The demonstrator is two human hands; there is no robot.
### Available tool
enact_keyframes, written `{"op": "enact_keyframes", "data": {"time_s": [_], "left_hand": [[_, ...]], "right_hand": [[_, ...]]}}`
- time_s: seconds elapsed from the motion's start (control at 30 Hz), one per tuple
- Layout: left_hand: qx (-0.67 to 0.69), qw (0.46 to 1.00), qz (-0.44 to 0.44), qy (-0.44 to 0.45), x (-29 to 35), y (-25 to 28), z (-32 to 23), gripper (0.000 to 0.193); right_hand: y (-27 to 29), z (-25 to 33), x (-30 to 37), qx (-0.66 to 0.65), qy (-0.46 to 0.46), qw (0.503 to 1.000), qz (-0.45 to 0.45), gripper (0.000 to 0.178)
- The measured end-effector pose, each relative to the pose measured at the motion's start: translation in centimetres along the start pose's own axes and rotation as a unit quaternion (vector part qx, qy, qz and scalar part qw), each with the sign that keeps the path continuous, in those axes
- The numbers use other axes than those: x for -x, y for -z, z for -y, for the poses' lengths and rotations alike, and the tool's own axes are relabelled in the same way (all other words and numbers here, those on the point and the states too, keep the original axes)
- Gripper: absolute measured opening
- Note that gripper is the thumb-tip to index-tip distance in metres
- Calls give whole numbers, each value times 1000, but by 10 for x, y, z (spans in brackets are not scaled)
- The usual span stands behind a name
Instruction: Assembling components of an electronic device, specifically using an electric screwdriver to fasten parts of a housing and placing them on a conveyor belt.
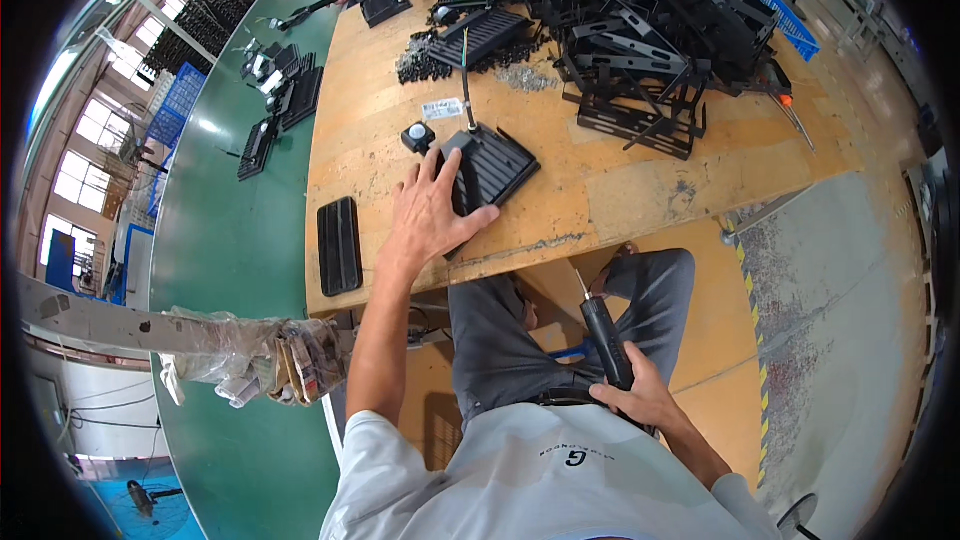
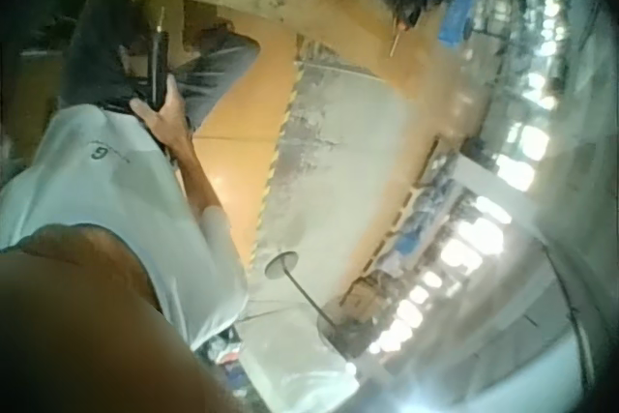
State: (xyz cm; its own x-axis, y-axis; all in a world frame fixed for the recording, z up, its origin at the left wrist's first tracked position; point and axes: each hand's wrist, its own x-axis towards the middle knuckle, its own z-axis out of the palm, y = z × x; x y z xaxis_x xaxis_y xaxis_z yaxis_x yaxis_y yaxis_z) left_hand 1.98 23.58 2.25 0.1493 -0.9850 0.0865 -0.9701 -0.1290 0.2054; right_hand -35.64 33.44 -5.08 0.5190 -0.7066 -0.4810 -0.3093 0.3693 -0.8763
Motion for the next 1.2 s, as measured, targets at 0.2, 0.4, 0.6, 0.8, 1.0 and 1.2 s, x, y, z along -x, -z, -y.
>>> {"op": "enact_keyframes", "data": {"time_s": [0.2,0.4,0.6,0.8,1.0,1.2], "left_hand": [[36,943,129,-305,-10,22,13,86],[15,933,104,-344,-31,8,6,68],[126,984,-22,-127,-20,-8,-13,56],[54,992,-44,-101,-30,-54,-10,74],[121,952,56,-275,-74,-28,15,76],[175,918,128,-332,-94,-14,27,72]], "right_hand": [[-5,-14,-5,44,1,999,11,53],[-6,-11,-11,84,11,996,30,62],[-7,-23,-19,62,25,998,16,55],[-6,-16,-26,94,22,995,30,57],[-10,-11,-25,102,-4,993,53,61],[-9,-19,-25,91,-7,995,40,63]]}}
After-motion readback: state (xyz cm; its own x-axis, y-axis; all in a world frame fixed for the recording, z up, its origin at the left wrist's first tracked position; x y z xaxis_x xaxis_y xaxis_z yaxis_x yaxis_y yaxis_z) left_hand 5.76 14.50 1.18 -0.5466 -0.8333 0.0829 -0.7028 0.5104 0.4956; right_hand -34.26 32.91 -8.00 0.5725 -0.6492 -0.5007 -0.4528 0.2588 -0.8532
